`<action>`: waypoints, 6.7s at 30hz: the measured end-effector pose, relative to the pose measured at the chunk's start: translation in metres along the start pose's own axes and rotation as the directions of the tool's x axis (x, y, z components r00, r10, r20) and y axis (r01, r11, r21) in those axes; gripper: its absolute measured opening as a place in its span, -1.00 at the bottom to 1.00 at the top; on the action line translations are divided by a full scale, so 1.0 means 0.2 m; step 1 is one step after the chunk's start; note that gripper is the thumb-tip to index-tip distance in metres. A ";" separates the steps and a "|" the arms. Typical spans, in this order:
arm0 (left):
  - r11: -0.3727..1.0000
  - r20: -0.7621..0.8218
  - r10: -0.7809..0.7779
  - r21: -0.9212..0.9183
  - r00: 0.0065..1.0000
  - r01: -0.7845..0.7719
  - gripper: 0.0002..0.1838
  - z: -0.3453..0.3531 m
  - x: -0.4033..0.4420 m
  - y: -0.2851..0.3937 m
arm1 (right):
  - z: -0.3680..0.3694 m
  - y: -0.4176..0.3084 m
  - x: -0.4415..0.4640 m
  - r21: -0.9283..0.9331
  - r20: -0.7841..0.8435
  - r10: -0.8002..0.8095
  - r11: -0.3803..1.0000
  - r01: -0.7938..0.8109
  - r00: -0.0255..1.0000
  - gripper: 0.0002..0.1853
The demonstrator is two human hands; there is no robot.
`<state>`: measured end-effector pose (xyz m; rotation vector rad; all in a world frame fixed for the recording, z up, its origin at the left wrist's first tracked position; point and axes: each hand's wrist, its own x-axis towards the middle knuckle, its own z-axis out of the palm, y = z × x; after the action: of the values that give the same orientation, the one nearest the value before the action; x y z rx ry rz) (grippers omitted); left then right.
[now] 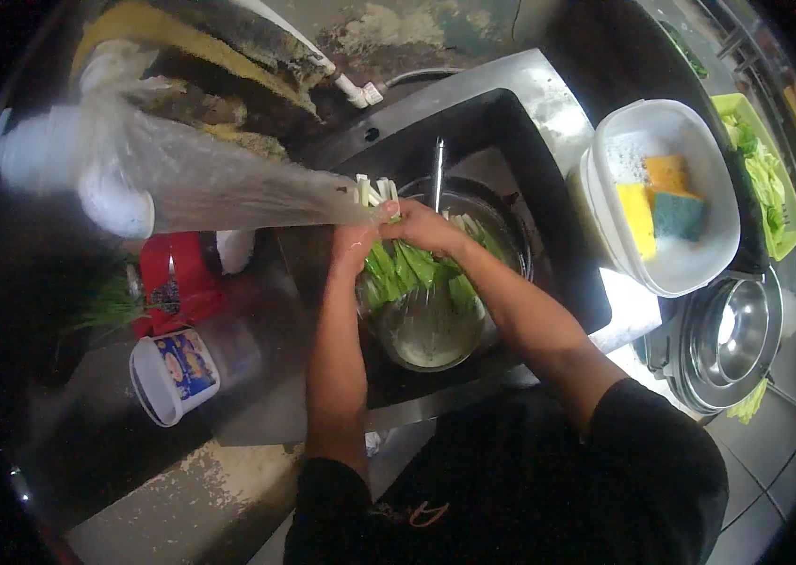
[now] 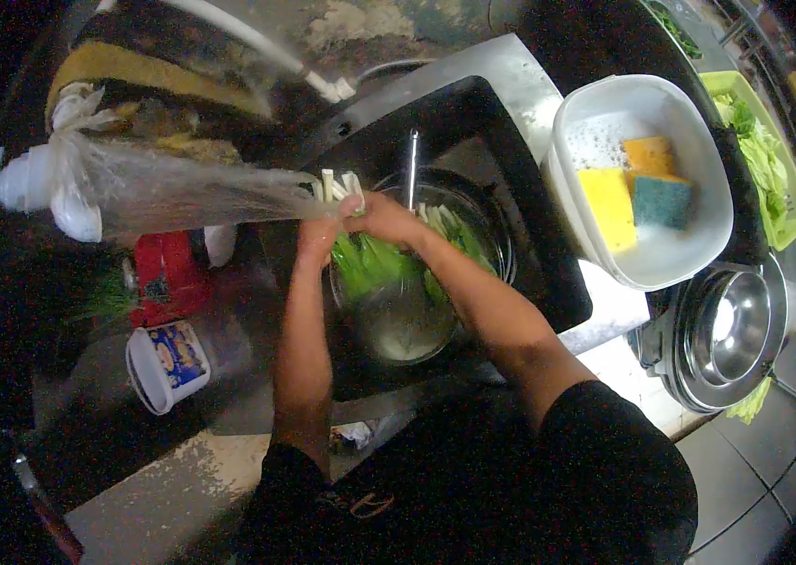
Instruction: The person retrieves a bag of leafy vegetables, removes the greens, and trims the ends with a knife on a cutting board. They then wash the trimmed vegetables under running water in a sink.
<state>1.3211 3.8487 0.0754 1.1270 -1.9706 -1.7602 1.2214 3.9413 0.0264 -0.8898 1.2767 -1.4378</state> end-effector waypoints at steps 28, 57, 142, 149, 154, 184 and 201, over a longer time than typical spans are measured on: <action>0.960 -0.215 0.277 0.100 0.937 -0.261 -0.71 0.20 0.13 -0.16 | 0.01 0.01 -0.15 0.326 -0.463 0.084 0.942 0.081 0.882 -0.75; 0.989 -0.112 0.119 0.104 0.987 -0.108 -0.55 -0.02 0.04 -0.08 | 0.00 0.02 -0.21 0.388 -0.055 0.257 0.896 -0.216 0.965 -0.63; 0.996 0.003 0.070 -0.062 0.998 -0.070 -0.76 -0.01 0.04 0.05 | -0.08 -0.10 -0.05 -0.156 0.096 0.050 0.987 -0.035 0.994 -0.69; 0.986 -0.168 0.122 -0.091 0.978 -0.138 -0.67 -0.02 0.13 -0.02 | -0.10 0.02 -0.15 -0.383 -0.144 -0.172 0.918 0.105 0.975 -0.70; 0.999 -0.110 0.000 -0.034 0.994 -0.004 -0.65 -0.02 0.05 0.08 | -0.10 -0.06 -0.10 -0.189 -0.103 0.051 0.979 -0.070 0.993 -0.73; 0.984 -0.217 0.067 0.174 0.974 -0.029 -0.38 0.11 0.15 -0.01 | -0.16 -0.03 -0.10 -0.045 -0.016 0.084 0.995 -0.084 0.996 -0.53; 0.985 -0.106 -0.149 0.072 0.983 0.157 -0.64 0.15 0.04 0.00 | -0.10 0.09 -0.11 0.326 -0.362 0.174 0.944 -0.051 0.916 -0.60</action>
<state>1.2968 3.8642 0.0658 1.3996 -1.9573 -1.6722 1.2109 3.9694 0.0062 -0.3194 1.3097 -1.7165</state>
